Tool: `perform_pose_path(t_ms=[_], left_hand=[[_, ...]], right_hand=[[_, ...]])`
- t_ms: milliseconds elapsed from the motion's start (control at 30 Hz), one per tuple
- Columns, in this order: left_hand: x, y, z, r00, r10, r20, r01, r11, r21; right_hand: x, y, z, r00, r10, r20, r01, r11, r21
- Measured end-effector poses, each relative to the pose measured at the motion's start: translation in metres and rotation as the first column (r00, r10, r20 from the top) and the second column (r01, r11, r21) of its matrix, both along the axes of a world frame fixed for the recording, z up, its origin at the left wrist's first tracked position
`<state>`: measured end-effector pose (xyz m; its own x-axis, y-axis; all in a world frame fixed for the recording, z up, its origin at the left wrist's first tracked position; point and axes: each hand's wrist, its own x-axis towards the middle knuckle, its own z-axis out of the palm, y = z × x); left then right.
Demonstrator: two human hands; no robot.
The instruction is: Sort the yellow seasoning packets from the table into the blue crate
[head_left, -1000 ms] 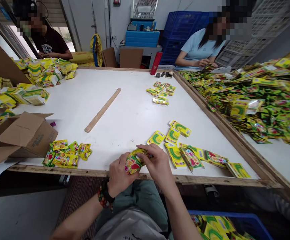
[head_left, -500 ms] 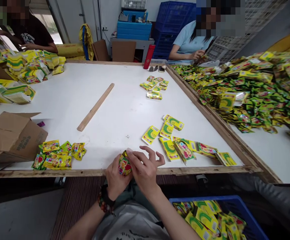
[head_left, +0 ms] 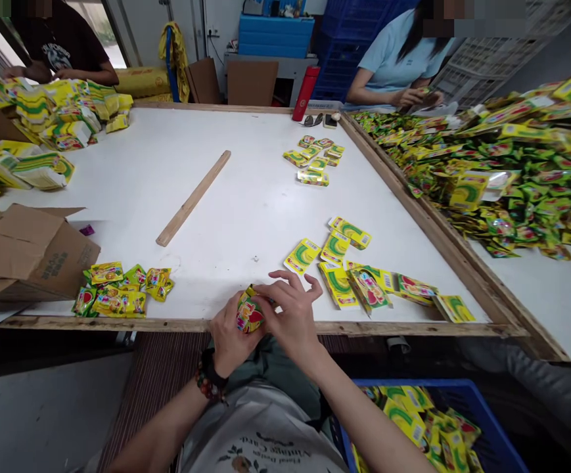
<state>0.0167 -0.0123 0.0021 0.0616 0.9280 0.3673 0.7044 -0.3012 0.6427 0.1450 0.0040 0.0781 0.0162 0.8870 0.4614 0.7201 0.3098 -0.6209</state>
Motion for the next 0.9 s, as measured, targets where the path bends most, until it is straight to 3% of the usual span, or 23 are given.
perform_pose_path(t_ms=[100,233,333,400,500,667,767,900], left_hand=[[-0.002,0.0,0.002,0.999,-0.008,0.038,0.009,1.0,-0.026],[-0.002,-0.001,0.004,0.997,0.01,0.071,-0.007,0.999,-0.036],[-0.002,-0.002,0.002,0.998,0.017,0.068,-0.014,0.999,-0.047],[-0.002,-0.002,0.001,0.997,0.01,0.072,-0.006,0.999,-0.044],[-0.003,-0.001,0.001,0.997,-0.002,0.083,0.007,0.998,-0.061],[-0.004,0.0,0.007,0.988,-0.02,0.151,0.037,0.993,-0.113],[-0.005,0.0,0.008,0.99,-0.057,0.133,0.071,0.992,-0.101],[-0.003,-0.002,0.004,0.997,-0.066,0.027,0.068,0.993,-0.098]], right_hand=[[-0.004,0.0,0.003,0.997,0.071,-0.002,-0.071,0.997,0.008],[0.002,0.001,0.012,0.998,0.067,-0.02,-0.07,0.986,-0.15],[0.005,-0.004,0.018,0.998,-0.002,0.059,0.008,0.995,-0.101],[0.005,-0.008,0.02,0.996,0.036,0.08,-0.03,0.997,-0.077],[0.005,-0.005,0.016,0.994,0.102,0.031,-0.095,0.978,-0.184],[0.016,0.006,-0.002,1.0,0.007,0.012,-0.002,0.938,-0.346],[0.017,0.003,-0.008,0.992,-0.059,-0.111,0.02,0.946,-0.325],[0.016,-0.006,-0.004,0.957,-0.168,-0.236,0.132,0.978,-0.163]])
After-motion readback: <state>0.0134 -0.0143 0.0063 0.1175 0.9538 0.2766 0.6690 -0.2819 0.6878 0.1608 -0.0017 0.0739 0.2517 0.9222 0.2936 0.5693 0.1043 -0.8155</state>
